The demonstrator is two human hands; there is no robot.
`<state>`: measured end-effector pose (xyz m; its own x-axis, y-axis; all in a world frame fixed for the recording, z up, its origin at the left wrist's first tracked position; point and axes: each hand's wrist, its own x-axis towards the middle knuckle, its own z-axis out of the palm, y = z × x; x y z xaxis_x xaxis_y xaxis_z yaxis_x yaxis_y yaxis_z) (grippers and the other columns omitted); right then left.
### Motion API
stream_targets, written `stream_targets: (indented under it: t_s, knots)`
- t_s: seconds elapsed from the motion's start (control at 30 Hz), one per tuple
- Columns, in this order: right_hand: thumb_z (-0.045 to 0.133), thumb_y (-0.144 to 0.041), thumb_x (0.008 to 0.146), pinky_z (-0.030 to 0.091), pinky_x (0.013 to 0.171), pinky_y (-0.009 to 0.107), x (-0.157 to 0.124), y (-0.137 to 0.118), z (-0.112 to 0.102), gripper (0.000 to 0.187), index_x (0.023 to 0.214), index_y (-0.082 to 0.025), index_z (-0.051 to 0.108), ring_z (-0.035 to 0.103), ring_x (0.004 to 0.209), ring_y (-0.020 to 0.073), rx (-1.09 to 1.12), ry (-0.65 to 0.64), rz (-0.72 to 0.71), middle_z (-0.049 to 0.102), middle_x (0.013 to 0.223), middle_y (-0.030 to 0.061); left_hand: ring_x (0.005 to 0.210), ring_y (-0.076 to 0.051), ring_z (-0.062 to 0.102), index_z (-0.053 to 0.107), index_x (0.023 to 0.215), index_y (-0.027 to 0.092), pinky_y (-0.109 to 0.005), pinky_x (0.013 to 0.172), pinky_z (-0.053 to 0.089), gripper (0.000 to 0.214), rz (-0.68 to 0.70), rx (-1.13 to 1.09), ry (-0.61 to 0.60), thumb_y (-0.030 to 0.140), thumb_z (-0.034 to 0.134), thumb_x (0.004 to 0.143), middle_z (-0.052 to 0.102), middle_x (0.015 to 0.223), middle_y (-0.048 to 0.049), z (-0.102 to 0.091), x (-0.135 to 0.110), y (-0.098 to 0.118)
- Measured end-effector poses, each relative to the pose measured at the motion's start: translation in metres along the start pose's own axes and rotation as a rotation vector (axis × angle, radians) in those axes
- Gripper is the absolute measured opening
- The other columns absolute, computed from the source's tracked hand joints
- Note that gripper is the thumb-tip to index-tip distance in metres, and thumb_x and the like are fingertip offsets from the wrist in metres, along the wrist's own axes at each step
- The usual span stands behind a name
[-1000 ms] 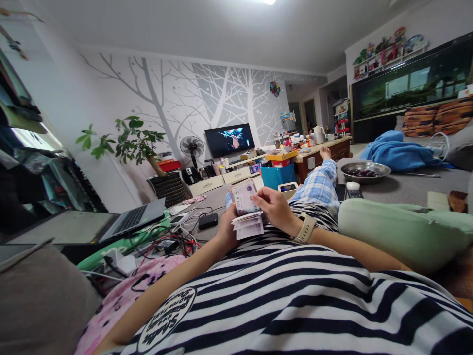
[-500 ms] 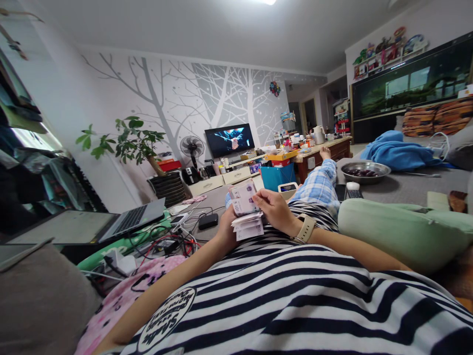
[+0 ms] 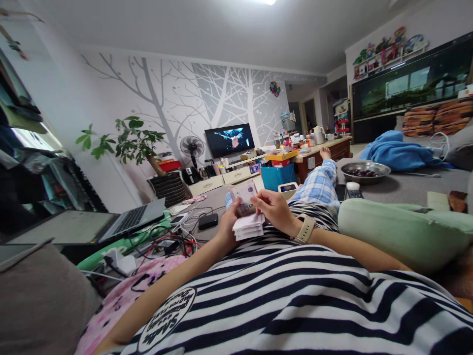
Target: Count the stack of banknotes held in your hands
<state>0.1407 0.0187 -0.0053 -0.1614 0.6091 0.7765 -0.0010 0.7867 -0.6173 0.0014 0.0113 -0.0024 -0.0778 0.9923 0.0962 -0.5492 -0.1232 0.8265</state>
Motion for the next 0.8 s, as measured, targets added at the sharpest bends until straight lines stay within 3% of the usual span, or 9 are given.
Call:
stream_targets:
  t_s: [0.13, 0.27, 0.4, 0.6, 0.8]
  knots:
    - [0.064, -0.053, 0.078, 0.034, 0.051, 0.026, 0.004, 0.010, 0.000, 0.038, 0.065, -0.020, 0.052, 0.043, 0.053, 0.0122, -0.042, 0.131, 0.066, 0.049, 0.057, -0.0024, 0.077, -0.024, 0.069, 0.068, 0.093, 0.013, -0.036, 0.079, 0.054, 0.028, -0.017, 0.038, -0.089, 0.034, 0.068, 0.073, 0.072, 0.079, -0.0076, -0.003, -0.004, 0.000]
    - [0.063, -0.053, 0.078, 0.032, 0.052, 0.026, 0.007, 0.016, -0.002, 0.039, 0.063, -0.019, 0.051, 0.041, 0.054, 0.0121, -0.078, 0.160, 0.111, 0.048, 0.057, -0.0027, 0.082, -0.026, 0.069, 0.067, 0.097, 0.014, -0.039, 0.082, 0.053, 0.031, -0.026, 0.039, -0.164, 0.032, 0.069, 0.071, 0.072, 0.084, -0.0094, -0.005, -0.006, 0.001]
    - [0.060, -0.049, 0.081, 0.032, 0.054, 0.027, 0.008, 0.017, -0.003, 0.038, 0.059, -0.020, 0.048, 0.041, 0.055, 0.0125, -0.131, 0.158, 0.119, 0.046, 0.055, -0.0029, 0.081, -0.025, 0.069, 0.066, 0.098, 0.012, -0.038, 0.082, 0.053, 0.032, 0.046, 0.112, -0.145, 0.029, 0.069, 0.070, 0.073, 0.086, -0.0094, -0.004, -0.008, 0.002]
    - [0.059, -0.045, 0.082, 0.032, 0.055, 0.027, 0.008, 0.017, -0.002, 0.036, 0.059, -0.020, 0.048, 0.042, 0.056, 0.0131, -0.136, 0.163, 0.117, 0.047, 0.056, -0.0023, 0.085, -0.024, 0.069, 0.066, 0.099, 0.012, -0.036, 0.084, 0.053, 0.030, 0.042, 0.092, -0.116, 0.028, 0.067, 0.074, 0.073, 0.089, -0.0092, -0.004, -0.005, 0.000]
    - [0.059, -0.045, 0.083, 0.032, 0.054, 0.027, 0.005, 0.013, -0.001, 0.035, 0.062, -0.019, 0.048, 0.041, 0.055, 0.0120, -0.073, 0.148, 0.083, 0.046, 0.058, -0.0030, 0.081, -0.024, 0.069, 0.066, 0.087, 0.013, -0.035, 0.079, 0.055, 0.020, -0.043, 0.029, -0.039, 0.030, 0.059, 0.079, 0.071, 0.071, -0.0064, 0.002, -0.001, 0.000]
